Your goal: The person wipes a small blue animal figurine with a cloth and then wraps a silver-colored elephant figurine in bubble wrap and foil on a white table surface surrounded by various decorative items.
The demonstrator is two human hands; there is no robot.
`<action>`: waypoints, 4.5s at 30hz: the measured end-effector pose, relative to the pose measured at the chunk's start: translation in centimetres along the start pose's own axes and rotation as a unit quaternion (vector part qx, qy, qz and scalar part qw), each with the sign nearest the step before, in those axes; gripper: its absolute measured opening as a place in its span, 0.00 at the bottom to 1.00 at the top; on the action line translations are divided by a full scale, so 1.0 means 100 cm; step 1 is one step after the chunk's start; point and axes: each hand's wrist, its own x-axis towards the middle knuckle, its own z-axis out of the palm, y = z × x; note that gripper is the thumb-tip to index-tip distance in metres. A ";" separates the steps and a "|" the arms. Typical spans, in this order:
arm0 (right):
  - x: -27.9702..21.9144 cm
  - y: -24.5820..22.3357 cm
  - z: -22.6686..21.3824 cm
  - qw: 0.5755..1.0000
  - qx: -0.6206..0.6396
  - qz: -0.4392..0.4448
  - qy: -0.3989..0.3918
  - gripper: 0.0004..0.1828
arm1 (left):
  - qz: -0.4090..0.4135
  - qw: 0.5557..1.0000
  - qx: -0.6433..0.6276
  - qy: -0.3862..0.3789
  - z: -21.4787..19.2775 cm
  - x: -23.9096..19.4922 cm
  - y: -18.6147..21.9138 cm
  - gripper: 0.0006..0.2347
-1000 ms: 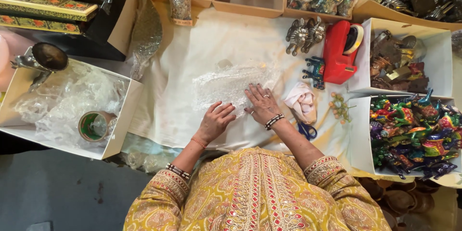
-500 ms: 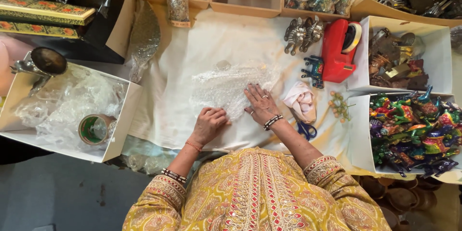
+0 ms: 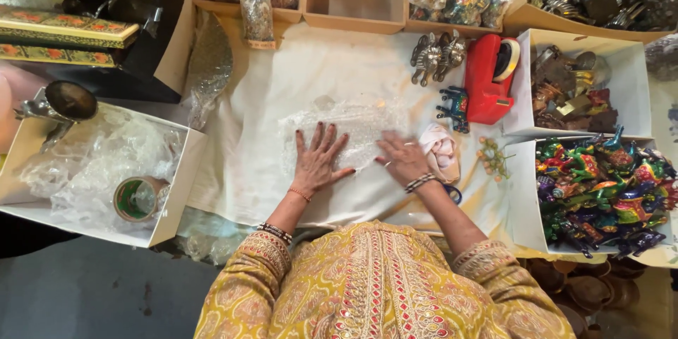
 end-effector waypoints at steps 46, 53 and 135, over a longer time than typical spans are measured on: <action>0.023 -0.040 0.037 0.996 -0.075 -0.026 -0.028 0.37 | -0.109 0.992 -0.041 -0.051 -0.043 -0.010 0.001 0.38; 0.025 -0.042 0.036 0.997 -0.066 -0.031 -0.017 0.37 | -0.102 0.993 -0.013 -0.054 -0.053 -0.010 0.000 0.33; 0.131 0.106 -0.058 0.932 0.017 0.202 0.300 0.30 | -0.063 0.997 -0.029 0.017 -0.027 0.003 0.000 0.37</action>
